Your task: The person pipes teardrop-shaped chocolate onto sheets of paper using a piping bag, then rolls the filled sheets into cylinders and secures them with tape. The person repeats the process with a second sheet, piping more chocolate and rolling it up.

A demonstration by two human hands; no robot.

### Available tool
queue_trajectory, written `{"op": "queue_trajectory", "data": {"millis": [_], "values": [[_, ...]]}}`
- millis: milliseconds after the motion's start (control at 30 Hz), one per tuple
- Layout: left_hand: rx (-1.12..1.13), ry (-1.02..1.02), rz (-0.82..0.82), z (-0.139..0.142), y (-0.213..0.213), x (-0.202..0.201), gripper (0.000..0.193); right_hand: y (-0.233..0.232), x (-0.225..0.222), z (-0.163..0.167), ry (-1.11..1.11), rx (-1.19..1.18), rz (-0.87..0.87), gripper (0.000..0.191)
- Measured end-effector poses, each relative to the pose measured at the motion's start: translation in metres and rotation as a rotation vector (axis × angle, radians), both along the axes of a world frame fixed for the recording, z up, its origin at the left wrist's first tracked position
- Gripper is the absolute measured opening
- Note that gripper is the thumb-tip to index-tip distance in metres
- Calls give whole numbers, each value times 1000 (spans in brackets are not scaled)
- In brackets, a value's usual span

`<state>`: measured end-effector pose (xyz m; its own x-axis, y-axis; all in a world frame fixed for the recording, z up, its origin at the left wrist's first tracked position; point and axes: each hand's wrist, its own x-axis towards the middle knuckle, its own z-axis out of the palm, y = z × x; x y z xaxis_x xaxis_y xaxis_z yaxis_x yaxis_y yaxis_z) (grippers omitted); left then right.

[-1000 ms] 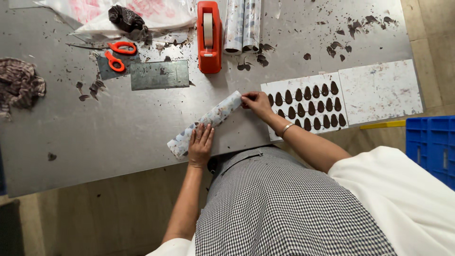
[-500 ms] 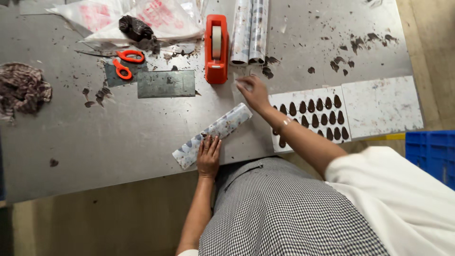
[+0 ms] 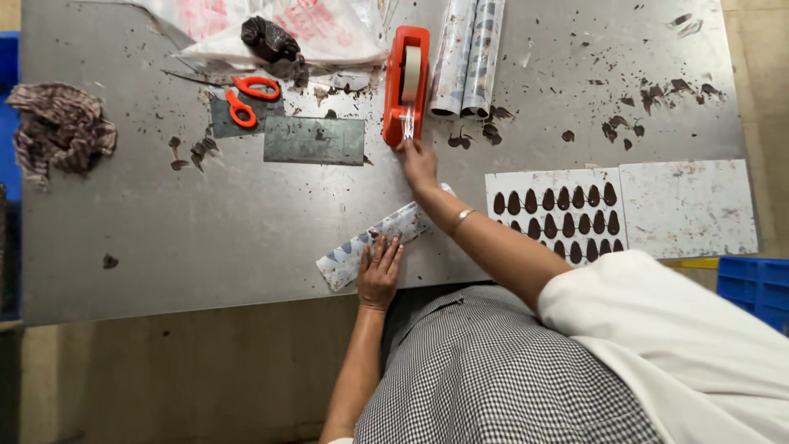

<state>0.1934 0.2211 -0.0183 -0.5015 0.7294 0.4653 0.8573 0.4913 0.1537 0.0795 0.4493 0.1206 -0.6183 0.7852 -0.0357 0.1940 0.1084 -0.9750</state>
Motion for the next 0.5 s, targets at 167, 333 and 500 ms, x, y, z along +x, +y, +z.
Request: {"op": "queue_trajectory", "data": {"millis": [167,333,500], "values": [[-9,-4,24,-1,1,1,35,0,-25,-14,24,-1091,56,19],[-22,11,27,-2,2,1,35,-23,4,-33,-246,-861,687,23],[18,-42,13,-5,-1,1,37,35,104,-40,-223,-410,406,27]]}}
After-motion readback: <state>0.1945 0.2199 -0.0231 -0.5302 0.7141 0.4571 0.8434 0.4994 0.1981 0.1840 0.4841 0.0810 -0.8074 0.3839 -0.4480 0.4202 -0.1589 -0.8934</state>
